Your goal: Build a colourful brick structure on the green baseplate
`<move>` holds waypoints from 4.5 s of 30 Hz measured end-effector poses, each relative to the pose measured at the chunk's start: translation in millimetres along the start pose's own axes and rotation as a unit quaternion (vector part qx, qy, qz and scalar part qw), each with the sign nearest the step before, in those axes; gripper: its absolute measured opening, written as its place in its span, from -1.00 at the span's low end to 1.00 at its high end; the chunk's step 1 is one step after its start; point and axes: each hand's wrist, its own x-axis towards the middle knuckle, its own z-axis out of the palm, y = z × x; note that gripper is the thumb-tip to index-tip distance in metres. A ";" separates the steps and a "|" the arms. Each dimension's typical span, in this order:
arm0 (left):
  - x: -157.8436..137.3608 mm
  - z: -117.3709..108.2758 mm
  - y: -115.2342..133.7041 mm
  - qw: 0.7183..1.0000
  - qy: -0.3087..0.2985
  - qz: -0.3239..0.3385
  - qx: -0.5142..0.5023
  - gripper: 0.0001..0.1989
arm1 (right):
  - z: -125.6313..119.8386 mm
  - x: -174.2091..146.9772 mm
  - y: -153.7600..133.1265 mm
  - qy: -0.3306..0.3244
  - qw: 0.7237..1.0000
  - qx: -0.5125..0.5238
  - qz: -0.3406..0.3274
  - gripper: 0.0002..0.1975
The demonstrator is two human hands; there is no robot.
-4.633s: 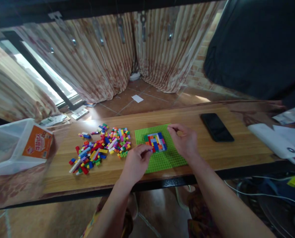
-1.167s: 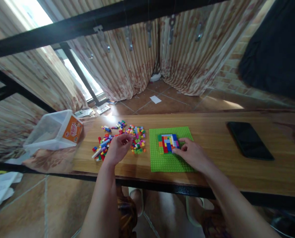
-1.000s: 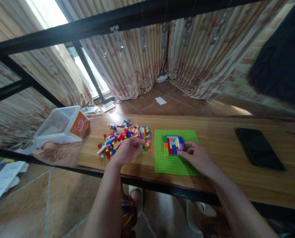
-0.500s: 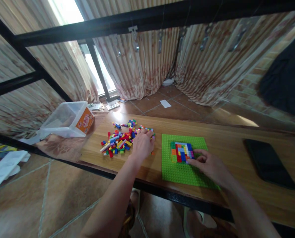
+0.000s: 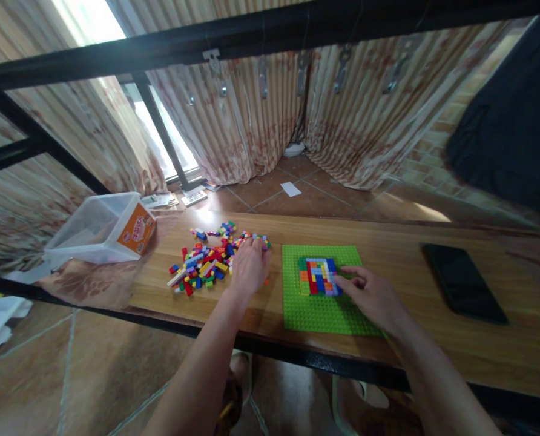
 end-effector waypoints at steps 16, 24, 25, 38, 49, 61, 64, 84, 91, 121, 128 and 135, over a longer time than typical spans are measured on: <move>-33.5 18.2 58.5 0.628 -0.175 -0.286 -0.702 -0.68 | 38.0 -21.7 -51.5 0.090 0.964 0.151 -0.199 -0.87; -32.3 17.0 55.7 0.639 -0.150 -0.265 -0.707 -0.70 | 38.2 -22.4 -49.5 0.077 0.966 0.138 -0.202 -0.83; -32.5 17.1 55.6 0.636 -0.154 -0.262 -0.709 -0.71 | 39.1 -22.3 -49.2 0.074 0.966 0.143 -0.201 -0.83; -20.1 -6.3 33.3 0.659 -0.070 -0.272 -0.698 -0.79 | 56.9 -29.3 -59.9 0.026 0.967 -0.026 -0.253 -0.86; -18.2 -15.2 18.2 0.762 -0.029 -0.206 -0.613 -0.67 | 103.9 -21.0 -85.6 -0.001 0.937 -0.220 -0.271 -0.78; -25.6 -9.4 33.4 0.795 -0.179 -0.193 -0.546 -0.73 | 48.7 -24.1 -57.6 0.094 0.956 0.028 -0.275 -0.81; -30.1 -3.5 41.5 0.784 -0.210 -0.185 -0.555 -0.71 | 42.4 -24.2 -50.2 0.076 0.952 0.019 -0.297 -0.83; -29.8 6.8 39.0 0.845 -0.126 -0.116 -0.506 -0.74 | 24.3 -19.3 -20.4 0.088 0.958 0.001 -0.274 -0.84; -18.4 -42.2 -30.1 0.913 -0.076 -0.104 -0.386 -0.87 | 58.0 -24.5 -35.7 0.063 0.930 -0.071 -0.354 -0.83; -26.1 -45.2 -17.4 0.886 -0.183 -0.046 -0.424 -0.79 | 85.4 -24.3 -69.3 0.128 0.924 -0.051 -0.358 -0.82; -23.0 -39.2 -22.8 0.952 -0.161 -0.032 -0.259 -0.88 | 80.5 -17.6 -60.3 0.133 0.929 -0.069 -0.339 -0.86; -25.1 -37.5 -21.6 0.988 -0.150 -0.038 -0.021 -0.86 | 82.2 -1.0 -58.2 0.139 0.936 -0.090 -0.311 -0.81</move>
